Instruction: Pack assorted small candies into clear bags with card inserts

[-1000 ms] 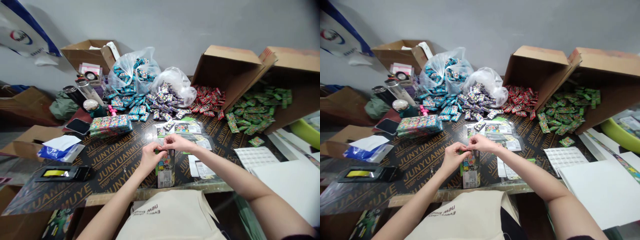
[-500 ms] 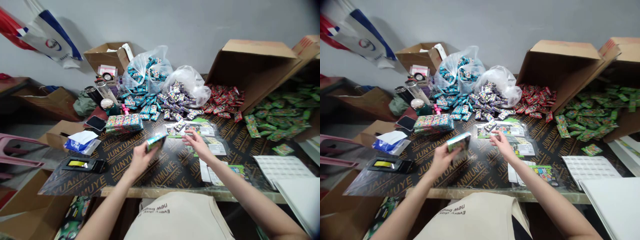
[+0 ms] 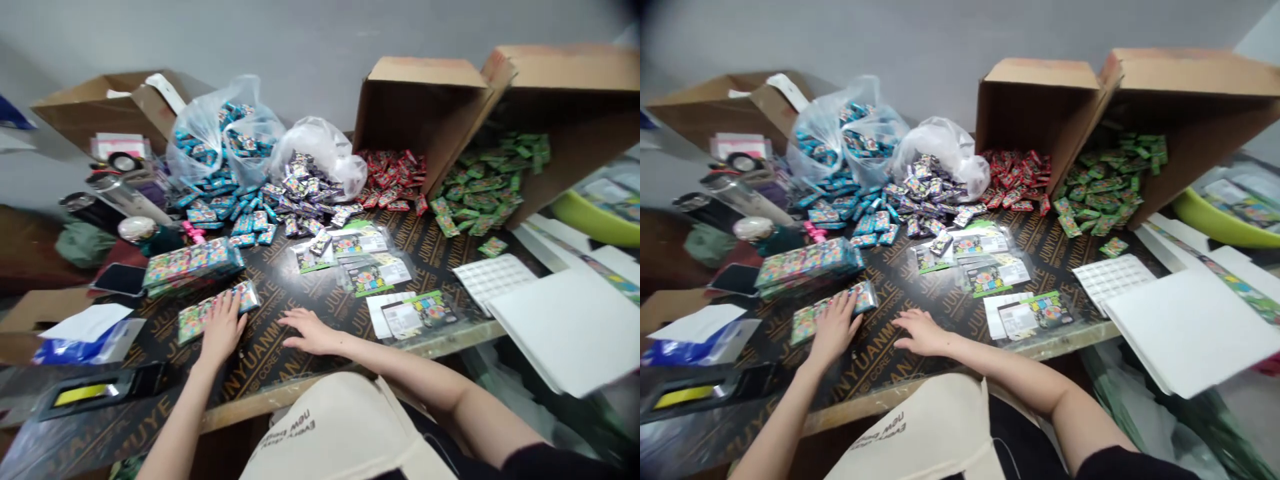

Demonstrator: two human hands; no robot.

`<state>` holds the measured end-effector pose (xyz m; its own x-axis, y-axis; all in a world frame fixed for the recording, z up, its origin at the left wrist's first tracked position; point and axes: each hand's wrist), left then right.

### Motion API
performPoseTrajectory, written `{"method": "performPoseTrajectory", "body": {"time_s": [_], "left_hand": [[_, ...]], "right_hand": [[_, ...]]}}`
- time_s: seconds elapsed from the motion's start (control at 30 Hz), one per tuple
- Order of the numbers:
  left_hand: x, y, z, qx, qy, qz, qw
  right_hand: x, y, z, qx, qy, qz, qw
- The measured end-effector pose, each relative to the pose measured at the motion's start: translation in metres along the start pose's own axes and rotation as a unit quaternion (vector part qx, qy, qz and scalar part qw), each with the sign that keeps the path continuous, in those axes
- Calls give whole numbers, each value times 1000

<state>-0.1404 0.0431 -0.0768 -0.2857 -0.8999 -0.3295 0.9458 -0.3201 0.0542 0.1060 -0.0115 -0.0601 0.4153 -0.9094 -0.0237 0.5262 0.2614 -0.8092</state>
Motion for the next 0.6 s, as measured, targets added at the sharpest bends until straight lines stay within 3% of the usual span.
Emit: {"method": "performPoseTrajectory", "body": {"time_s": [0.1,0.2,0.33,0.43,0.53,0.6], "left_hand": [[-9,-22,-8,35,-4,-10,999],[-17,-41,-15,38,27,0,999],[-19,-43,-20,30,67,8,997],[-27,-33,-6,15,123,18,992],[-52,-27,22,-39,187,49,980],[-72,-28,38,-65,161,59,983]], "right_hand": [[-4,-2,-1,28,-37,10,999],[-9,1,-4,46,-46,13,998],[-10,4,-5,45,-47,23,998],[-7,6,-5,36,-55,32,997],[-5,3,-5,36,-61,27,997],[-4,1,-3,28,-61,27,997]]}}
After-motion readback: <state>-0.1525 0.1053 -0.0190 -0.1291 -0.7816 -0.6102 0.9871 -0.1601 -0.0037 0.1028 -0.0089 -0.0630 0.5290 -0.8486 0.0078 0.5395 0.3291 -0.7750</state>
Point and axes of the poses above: each hand's wrist, its own x-axis away from the middle knuckle, its own z-axis out of the back of the hand, y = z × x, and after that the axes turned 11 degrees about y, right-handed
